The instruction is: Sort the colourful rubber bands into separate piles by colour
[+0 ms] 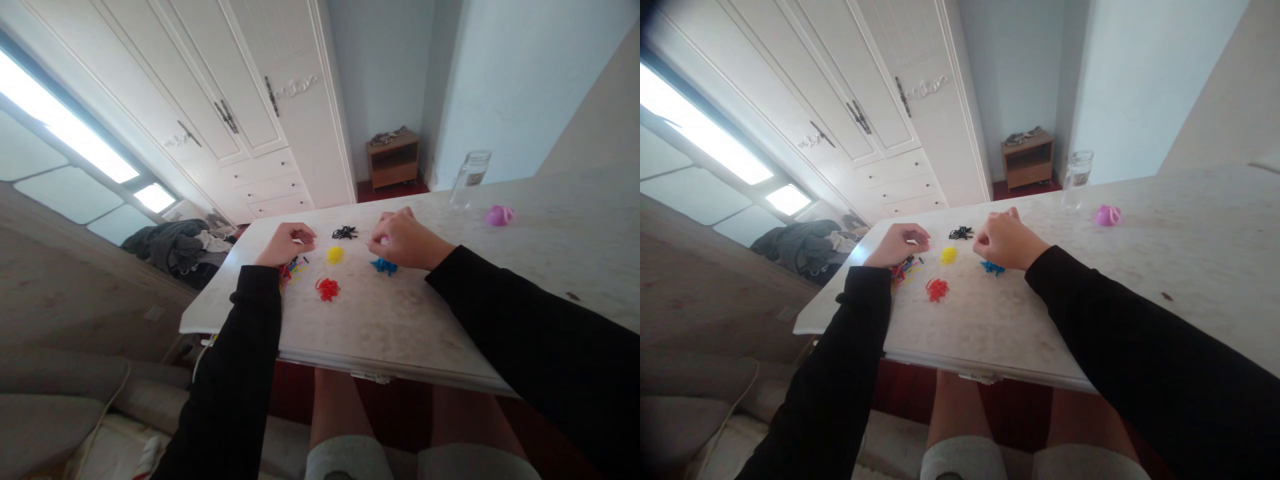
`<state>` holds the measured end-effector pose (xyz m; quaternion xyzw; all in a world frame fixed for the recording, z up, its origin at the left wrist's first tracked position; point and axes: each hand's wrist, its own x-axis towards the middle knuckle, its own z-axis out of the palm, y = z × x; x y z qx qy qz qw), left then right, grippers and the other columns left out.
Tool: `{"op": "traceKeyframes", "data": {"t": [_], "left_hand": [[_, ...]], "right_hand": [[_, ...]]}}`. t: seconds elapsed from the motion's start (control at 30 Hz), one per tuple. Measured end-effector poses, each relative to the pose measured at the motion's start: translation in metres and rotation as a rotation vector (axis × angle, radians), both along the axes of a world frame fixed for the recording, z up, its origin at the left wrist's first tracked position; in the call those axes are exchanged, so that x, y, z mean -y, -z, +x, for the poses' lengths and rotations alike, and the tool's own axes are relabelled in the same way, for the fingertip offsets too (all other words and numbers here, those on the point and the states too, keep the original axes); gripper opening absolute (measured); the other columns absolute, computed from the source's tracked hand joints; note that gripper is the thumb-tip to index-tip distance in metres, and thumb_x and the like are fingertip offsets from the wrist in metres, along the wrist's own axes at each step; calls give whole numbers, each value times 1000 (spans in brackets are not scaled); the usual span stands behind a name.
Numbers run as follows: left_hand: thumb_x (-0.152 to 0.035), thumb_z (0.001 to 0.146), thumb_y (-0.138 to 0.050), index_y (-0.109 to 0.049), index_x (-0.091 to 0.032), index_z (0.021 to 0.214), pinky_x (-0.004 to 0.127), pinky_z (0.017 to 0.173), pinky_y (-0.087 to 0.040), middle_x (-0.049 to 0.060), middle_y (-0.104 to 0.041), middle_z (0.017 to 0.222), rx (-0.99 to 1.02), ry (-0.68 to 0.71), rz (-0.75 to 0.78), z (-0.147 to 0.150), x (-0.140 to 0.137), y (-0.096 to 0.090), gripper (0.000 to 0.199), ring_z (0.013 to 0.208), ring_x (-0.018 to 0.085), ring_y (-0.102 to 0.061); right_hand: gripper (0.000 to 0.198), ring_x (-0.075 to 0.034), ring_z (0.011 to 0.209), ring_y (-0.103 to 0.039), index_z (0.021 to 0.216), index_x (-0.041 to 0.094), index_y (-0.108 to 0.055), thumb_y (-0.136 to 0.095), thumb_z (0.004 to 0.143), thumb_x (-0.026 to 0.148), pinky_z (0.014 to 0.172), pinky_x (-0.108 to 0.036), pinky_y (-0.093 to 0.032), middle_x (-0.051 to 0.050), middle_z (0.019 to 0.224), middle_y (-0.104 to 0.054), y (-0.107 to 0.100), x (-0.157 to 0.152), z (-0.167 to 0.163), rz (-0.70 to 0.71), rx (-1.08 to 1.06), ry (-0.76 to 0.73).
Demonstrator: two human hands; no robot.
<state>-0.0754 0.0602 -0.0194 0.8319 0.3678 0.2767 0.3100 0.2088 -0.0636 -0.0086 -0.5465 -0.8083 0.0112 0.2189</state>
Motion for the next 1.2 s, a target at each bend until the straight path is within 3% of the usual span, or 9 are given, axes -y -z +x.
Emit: {"op": "traceKeyframes", "data": {"t": [0.2, 0.33, 0.47, 0.67, 0.8, 0.9, 1.03, 1.2], "left_hand": [[-37, 53, -98, -68, -15, 80, 30, 69, -60, 5, -73, 79, 174, 11, -128, 13, 11, 0, 46, 71, 15, -70], [-35, 47, -101, -67, -14, 79, 30, 69, -61, 3, -72, 76, 248, 58, -213, 23, 17, 3, 51, 67, 15, -71], [-31, 49, -100, -67, -13, 78, 26, 65, -59, 3, -72, 72, 267, 109, -266, 28, 21, 3, 47, 67, 15, -72], [-30, 45, -102, -67, -13, 77, 24, 62, -58, 3, -72, 73, 238, 118, -269, 28, 21, 0, 50, 65, 15, -71], [-34, 51, -100, -68, -13, 79, 25, 64, -59, 4, -72, 73, 210, 141, -273, 28, 20, 1, 47, 68, 16, -72], [-32, 54, -98, -68, -14, 81, 25, 65, -60, 4, -73, 74, 193, 154, -273, 26, 20, 1, 44, 70, 16, -73], [-29, 55, -97, -70, -14, 86, 25, 66, -62, 4, -74, 77, 135, 197, -344, 22, 21, -1, 44, 70, 18, -76], [-27, 56, -97, -70, -14, 87, 27, 67, -63, 3, -74, 77, 90, 275, -429, 20, 26, -5, 44, 70, 19, -78]], "right_hand": [[27, -25, 93, -61, 67, 17, -66, -55, 90, 25, 86, -40, -27, -8, 83, -75, -2, 8, -11, -12, -42, -81], [18, -28, 107, -62, 95, 19, -75, -59, 91, 26, 92, -43, -31, -11, 113, -76, 4, 13, -22, -29, -75, -209], [30, -32, 122, -58, 119, 24, -74, -61, 92, 27, 100, -52, -35, -12, 133, -71, 12, 15, -29, -54, -78, -317], [35, -33, 127, -56, 126, 23, -71, -60, 93, 25, 105, -57, -35, -13, 136, -69, 13, 17, -33, -100, -91, -326], [31, -31, 122, -59, 121, 23, -73, -58, 94, 27, 101, -52, -35, -12, 132, -72, 13, 15, -32, -77, -94, -315], [26, -30, 112, -63, 107, 21, -77, -56, 94, 28, 97, -48, -33, -11, 117, -77, 11, 9, -24, -17, -85, -199], [25, -30, 104, -63, 85, 18, -77, -55, 90, 29, 93, -46, -31, -12, 101, -79, 6, -4, -3, 79, -111, 115], [27, -30, 92, -64, 81, 19, -78, -55, 88, 32, 88, -45, -35, -12, 85, -77, 0, -14, 25, 80, -108, 359]]}}
